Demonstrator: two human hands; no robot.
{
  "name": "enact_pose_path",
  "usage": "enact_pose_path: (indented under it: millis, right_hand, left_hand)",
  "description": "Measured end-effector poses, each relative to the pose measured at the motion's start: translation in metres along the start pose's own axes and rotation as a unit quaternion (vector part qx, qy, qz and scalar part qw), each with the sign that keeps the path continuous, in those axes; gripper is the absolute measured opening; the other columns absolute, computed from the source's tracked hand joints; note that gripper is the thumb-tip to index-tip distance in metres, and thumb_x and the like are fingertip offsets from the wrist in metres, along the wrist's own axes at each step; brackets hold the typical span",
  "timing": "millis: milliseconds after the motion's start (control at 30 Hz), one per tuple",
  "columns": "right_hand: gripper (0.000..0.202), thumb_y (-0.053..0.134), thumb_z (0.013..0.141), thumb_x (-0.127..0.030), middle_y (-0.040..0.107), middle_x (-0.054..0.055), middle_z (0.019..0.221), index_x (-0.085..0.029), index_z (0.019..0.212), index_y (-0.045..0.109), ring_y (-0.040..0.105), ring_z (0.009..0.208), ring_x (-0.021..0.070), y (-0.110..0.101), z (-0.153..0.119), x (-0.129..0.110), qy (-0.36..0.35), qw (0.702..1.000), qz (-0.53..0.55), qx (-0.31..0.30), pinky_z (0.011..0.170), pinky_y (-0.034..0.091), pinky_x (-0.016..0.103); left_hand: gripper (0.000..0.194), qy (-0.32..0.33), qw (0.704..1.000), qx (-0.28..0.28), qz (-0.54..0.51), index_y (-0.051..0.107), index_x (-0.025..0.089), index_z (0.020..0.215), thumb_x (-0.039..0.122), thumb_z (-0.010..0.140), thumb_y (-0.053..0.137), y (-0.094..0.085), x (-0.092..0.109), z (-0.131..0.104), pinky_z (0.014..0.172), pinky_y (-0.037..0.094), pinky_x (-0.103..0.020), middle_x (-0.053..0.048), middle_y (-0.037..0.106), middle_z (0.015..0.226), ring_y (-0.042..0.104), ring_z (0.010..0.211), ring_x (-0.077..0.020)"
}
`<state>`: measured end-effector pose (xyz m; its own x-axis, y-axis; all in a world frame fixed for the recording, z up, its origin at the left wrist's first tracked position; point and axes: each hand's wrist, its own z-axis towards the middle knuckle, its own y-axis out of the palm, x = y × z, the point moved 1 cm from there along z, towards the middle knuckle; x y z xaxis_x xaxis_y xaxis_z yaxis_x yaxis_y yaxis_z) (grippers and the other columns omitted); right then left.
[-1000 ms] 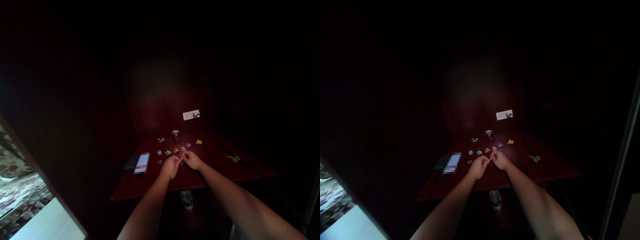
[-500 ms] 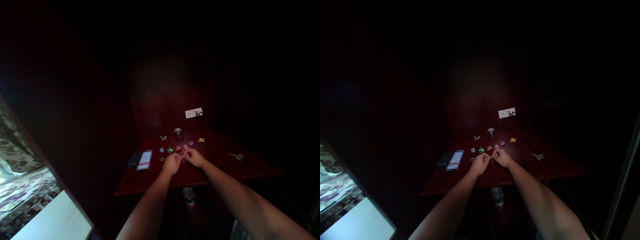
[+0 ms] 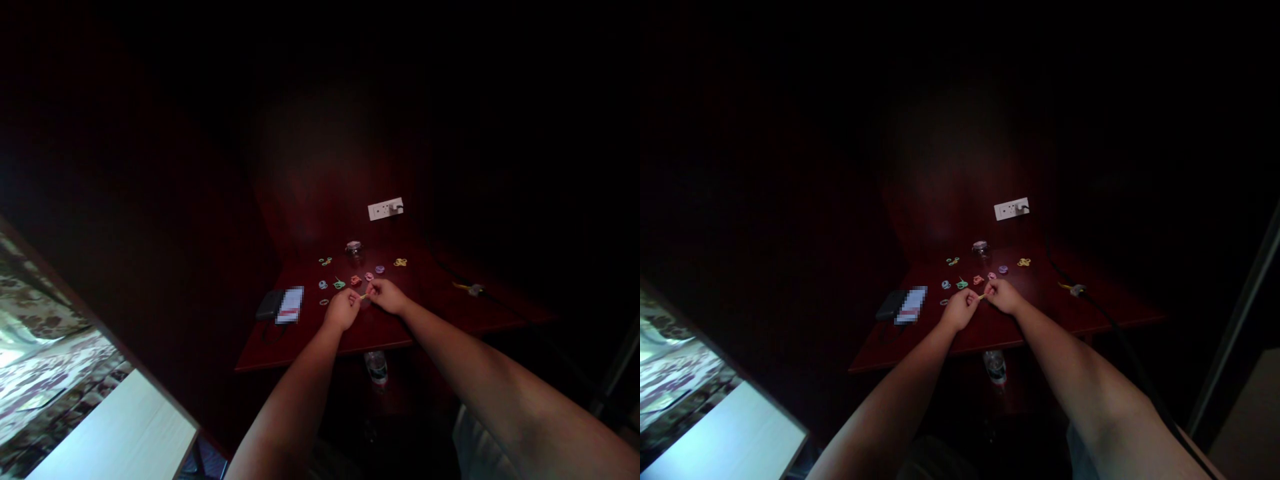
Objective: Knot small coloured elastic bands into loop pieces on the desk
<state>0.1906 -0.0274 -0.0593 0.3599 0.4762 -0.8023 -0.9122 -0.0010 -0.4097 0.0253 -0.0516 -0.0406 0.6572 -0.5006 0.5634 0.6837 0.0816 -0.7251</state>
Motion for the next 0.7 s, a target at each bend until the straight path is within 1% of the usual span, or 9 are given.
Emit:
enact_pose_path:
  millis: [133,267,400,533,700]
  right_hand:
    - [0.010,0.056,0.065,-0.022,0.052,-0.001,0.057,-0.012,0.067,0.056,0.044,0.051,0.0082,-0.0002,0.0012,0.0051,-0.006,1.000,-0.007,0.000,0.047,0.034,0.019]
    - [0.011,0.057,0.065,-0.023,0.053,-0.001,0.058,-0.012,0.067,0.057,0.045,0.051,0.0081,0.0000,0.0015,0.0070,-0.007,1.000,-0.013,-0.002,0.047,0.034,0.019]
    - [0.012,0.057,0.065,-0.023,0.053,0.000,0.058,-0.012,0.067,0.057,0.045,0.052,0.0082,-0.0004,0.0015,0.0063,-0.010,1.000,-0.020,-0.001,0.048,0.035,0.019]
    - [0.013,0.057,0.066,-0.025,0.054,0.000,0.058,-0.012,0.067,0.057,0.046,0.051,0.0083,-0.0012,0.0007,0.0036,-0.013,1.000,-0.003,-0.018,0.048,0.035,0.019]
    - [0.013,0.058,0.065,-0.025,0.055,0.000,0.057,-0.012,0.067,0.058,0.047,0.052,0.0087,-0.0016,0.0001,0.0025,-0.017,1.000,0.005,-0.022,0.048,0.035,0.019]
  left_hand:
    - [0.010,0.009,1.000,-0.008,0.000,0.057,0.015,0.080,0.022,0.079,0.050,-0.0010,0.0019,-0.0005,0.061,0.042,-0.020,-0.002,0.062,0.073,0.055,0.064,-0.0095]
    - [0.010,0.000,1.000,-0.006,0.005,0.057,0.015,0.079,0.022,0.079,0.049,-0.0009,0.0019,-0.0009,0.060,0.041,-0.020,-0.001,0.061,0.073,0.054,0.062,-0.0092]
    - [0.009,0.007,1.000,0.002,-0.001,0.057,0.015,0.080,0.021,0.078,0.050,0.0018,-0.0022,0.0005,0.061,0.042,-0.020,-0.001,0.061,0.074,0.054,0.064,-0.0093]
    - [0.011,0.009,1.000,-0.003,-0.029,0.057,0.015,0.083,0.020,0.078,0.050,0.0049,-0.0064,0.0022,0.063,0.044,-0.020,-0.002,0.061,0.075,0.055,0.065,-0.0090]
    - [0.012,0.004,0.999,-0.003,-0.034,0.058,0.014,0.083,0.022,0.078,0.051,0.0040,-0.0045,0.0012,0.065,0.045,-0.021,-0.003,0.062,0.076,0.056,0.067,-0.0094]
